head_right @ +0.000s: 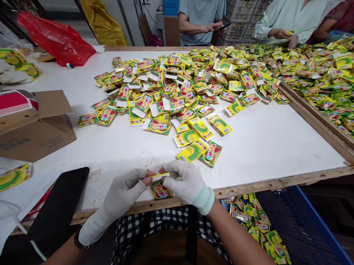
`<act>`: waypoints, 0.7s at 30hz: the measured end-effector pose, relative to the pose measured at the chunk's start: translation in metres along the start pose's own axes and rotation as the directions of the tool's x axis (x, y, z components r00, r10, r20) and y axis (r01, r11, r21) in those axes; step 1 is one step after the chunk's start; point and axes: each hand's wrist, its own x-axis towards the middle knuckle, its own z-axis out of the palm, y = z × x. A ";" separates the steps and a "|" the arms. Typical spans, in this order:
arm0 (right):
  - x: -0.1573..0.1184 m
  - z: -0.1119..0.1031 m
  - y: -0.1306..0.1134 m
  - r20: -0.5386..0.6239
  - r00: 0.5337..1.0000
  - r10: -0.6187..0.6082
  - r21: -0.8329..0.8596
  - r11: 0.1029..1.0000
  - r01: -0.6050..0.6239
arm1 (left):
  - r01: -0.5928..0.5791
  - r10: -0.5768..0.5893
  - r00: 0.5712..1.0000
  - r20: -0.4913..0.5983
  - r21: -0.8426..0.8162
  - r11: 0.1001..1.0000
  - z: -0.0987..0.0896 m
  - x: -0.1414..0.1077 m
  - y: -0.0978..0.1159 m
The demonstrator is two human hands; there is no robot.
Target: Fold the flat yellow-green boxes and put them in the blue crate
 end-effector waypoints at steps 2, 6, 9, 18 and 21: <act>0.001 0.001 0.004 0.000 0.998 -0.059 0.049 0.997 0.059 | -0.027 0.027 1.000 -0.006 0.014 1.000 -0.001 0.000 -0.002; -0.007 -0.003 0.019 0.031 0.961 -0.274 0.086 0.959 0.271 | -0.281 0.276 0.960 0.057 0.122 0.952 -0.006 -0.006 -0.014; -0.015 -0.004 0.032 0.127 0.907 -0.401 -0.002 0.915 0.405 | -0.516 0.486 0.856 0.174 0.259 0.816 -0.010 -0.011 -0.025; -0.021 0.001 0.051 -0.262 0.963 0.070 0.415 0.908 0.047 | -0.270 0.275 0.961 -0.019 0.140 0.953 -0.004 0.027 -0.017; -0.042 -0.029 0.056 -0.234 0.954 0.187 0.869 0.480 0.119 | -0.218 0.226 0.974 -0.013 0.218 0.951 0.017 0.052 -0.010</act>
